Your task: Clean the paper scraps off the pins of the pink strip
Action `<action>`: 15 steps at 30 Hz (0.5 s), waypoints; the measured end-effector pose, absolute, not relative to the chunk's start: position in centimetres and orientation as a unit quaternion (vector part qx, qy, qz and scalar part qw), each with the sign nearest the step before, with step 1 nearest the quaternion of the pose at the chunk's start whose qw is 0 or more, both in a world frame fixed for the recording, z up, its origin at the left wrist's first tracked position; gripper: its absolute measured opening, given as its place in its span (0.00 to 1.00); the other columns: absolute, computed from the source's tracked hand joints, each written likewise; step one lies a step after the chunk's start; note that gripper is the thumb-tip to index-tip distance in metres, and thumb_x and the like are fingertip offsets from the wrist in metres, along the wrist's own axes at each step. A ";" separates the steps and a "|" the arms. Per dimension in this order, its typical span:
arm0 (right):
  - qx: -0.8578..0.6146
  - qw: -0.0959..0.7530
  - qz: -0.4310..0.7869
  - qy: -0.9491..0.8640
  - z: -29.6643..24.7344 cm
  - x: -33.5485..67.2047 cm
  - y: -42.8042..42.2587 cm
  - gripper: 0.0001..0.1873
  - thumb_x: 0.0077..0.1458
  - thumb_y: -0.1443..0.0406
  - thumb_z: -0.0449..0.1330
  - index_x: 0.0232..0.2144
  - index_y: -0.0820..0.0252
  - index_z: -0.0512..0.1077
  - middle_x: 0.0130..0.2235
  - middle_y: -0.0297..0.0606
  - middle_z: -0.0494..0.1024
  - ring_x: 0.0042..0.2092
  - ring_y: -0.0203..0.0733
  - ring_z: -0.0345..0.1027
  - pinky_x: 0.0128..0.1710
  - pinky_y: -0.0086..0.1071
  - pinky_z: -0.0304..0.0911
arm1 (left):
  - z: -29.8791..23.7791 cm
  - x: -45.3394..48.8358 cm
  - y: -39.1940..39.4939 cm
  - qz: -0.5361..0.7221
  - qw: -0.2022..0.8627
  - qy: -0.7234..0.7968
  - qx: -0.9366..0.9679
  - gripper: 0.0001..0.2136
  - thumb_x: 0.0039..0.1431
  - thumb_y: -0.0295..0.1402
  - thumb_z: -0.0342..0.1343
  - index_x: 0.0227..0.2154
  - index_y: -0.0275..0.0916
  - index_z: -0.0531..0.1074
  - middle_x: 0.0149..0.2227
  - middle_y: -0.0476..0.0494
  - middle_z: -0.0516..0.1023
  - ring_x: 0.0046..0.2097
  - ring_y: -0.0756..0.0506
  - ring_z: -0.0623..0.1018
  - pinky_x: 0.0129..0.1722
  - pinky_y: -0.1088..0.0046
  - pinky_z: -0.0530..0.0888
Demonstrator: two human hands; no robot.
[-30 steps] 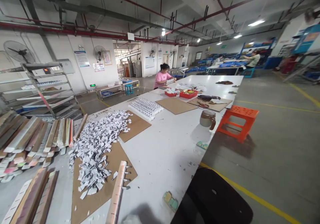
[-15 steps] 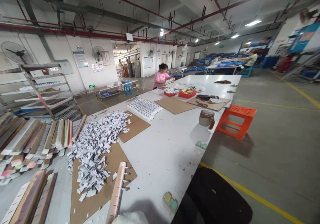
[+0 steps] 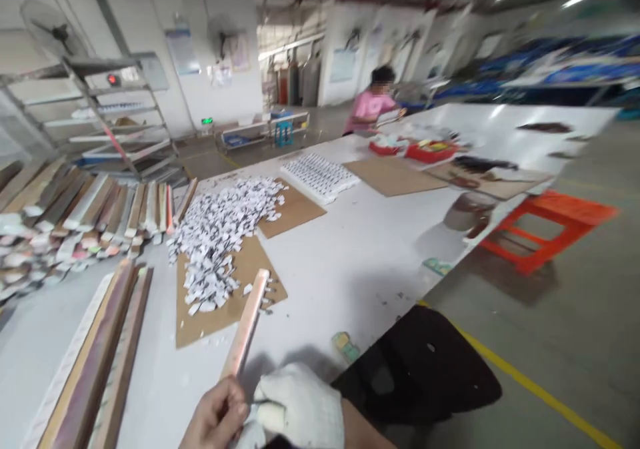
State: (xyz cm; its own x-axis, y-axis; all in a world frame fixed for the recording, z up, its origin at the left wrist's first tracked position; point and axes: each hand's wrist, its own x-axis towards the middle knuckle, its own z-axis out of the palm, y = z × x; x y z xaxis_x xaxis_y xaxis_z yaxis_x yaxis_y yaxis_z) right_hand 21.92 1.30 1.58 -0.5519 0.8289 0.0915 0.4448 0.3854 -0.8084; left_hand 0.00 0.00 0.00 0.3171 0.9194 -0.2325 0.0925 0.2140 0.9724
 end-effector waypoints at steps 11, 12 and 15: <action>-0.483 0.209 0.373 -0.764 1.0 22.3 0.6 0.17 0.65 0.62 0.52 0.23 0.59 0.67 0.25 0.30 0.72 0.27 0.33 0.61 0.30 0.31 0.50 | 1.7 4.6 -1.8 0.341 0.468 0.570 0.583 0.18 0.66 0.49 0.51 0.30 0.39 0.71 0.25 0.49 0.70 0.28 0.49 0.68 0.31 0.73 0.65; -0.484 0.207 0.368 -0.766 0.5 22.1 0.8 0.17 0.66 0.62 0.50 0.25 0.59 0.68 0.26 0.31 0.72 0.28 0.33 0.62 0.31 0.31 0.50 | 1.8 4.8 -1.6 0.325 0.412 0.585 0.618 0.18 0.68 0.46 0.47 0.30 0.40 0.71 0.27 0.48 0.72 0.29 0.48 0.69 0.33 0.72 0.66; -0.464 0.165 0.390 -0.778 -0.7 22.1 2.1 0.18 0.67 0.63 0.48 0.27 0.58 0.69 0.26 0.30 0.74 0.29 0.34 0.65 0.30 0.30 0.50 | 1.0 4.8 -0.3 0.269 0.377 0.591 0.661 0.17 0.71 0.42 0.43 0.32 0.40 0.71 0.26 0.48 0.72 0.29 0.48 0.70 0.33 0.72 0.67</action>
